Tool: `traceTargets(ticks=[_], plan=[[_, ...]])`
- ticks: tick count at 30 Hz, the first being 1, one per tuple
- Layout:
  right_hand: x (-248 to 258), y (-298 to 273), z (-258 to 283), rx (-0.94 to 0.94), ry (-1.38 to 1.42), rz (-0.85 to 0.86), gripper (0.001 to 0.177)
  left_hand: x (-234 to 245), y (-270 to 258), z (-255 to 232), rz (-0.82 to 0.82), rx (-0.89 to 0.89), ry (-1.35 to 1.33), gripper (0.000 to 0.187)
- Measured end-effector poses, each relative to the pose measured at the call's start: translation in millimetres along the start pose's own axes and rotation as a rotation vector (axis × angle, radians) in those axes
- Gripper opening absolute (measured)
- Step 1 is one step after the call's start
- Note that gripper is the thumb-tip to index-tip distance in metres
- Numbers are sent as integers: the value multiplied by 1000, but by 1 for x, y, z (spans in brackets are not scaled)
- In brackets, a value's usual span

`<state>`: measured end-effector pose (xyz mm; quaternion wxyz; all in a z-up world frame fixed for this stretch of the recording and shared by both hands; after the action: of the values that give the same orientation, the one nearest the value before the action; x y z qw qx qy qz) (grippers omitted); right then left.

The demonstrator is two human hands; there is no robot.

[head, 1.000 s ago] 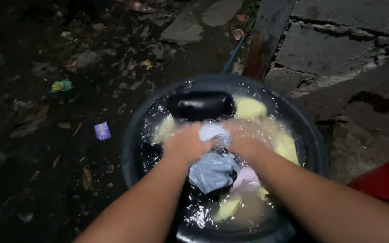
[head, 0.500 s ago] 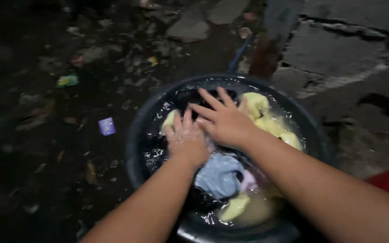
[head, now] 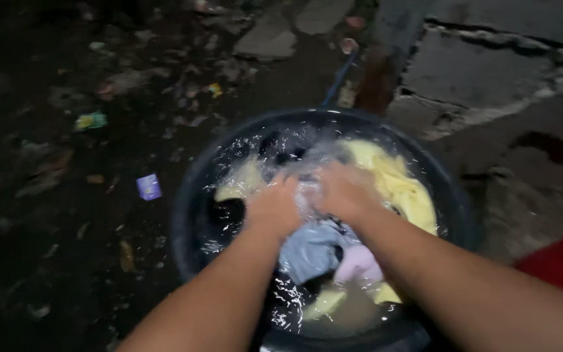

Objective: The person washes clothes by hand, soaking, scrubbing, and wringing out garments in plastic basins filled with water.

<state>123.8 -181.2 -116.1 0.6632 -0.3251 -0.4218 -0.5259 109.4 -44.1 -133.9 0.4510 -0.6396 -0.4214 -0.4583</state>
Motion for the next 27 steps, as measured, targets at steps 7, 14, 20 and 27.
traceTargets(ticks=[7, 14, 20, 27], plan=[[20, -33, 59, 43, -87, 155, 30, -39, 24, -8, -151, -258, 666, 40], [109, -92, 45, 226, 79, -128, 44, 12, 3, -18, 88, 204, 20, 65], [166, -146, -43, -49, 120, -356, 69, 94, -20, -128, -94, 225, -311, 85], [199, -237, -202, -241, 164, -671, 77, 71, -35, -351, -410, -488, -144, 76]])
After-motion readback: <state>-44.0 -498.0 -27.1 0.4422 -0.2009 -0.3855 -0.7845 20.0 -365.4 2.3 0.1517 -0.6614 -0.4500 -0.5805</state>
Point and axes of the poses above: each hand's wrist, its own y-axis towards the middle knuckle, its own x-axis out of the back of the hand, z = x × y, the point moved 7 cm from there along y, towards the middle knuckle, and after that the axes turned 8 degrees about y, right-handed, at the moved point
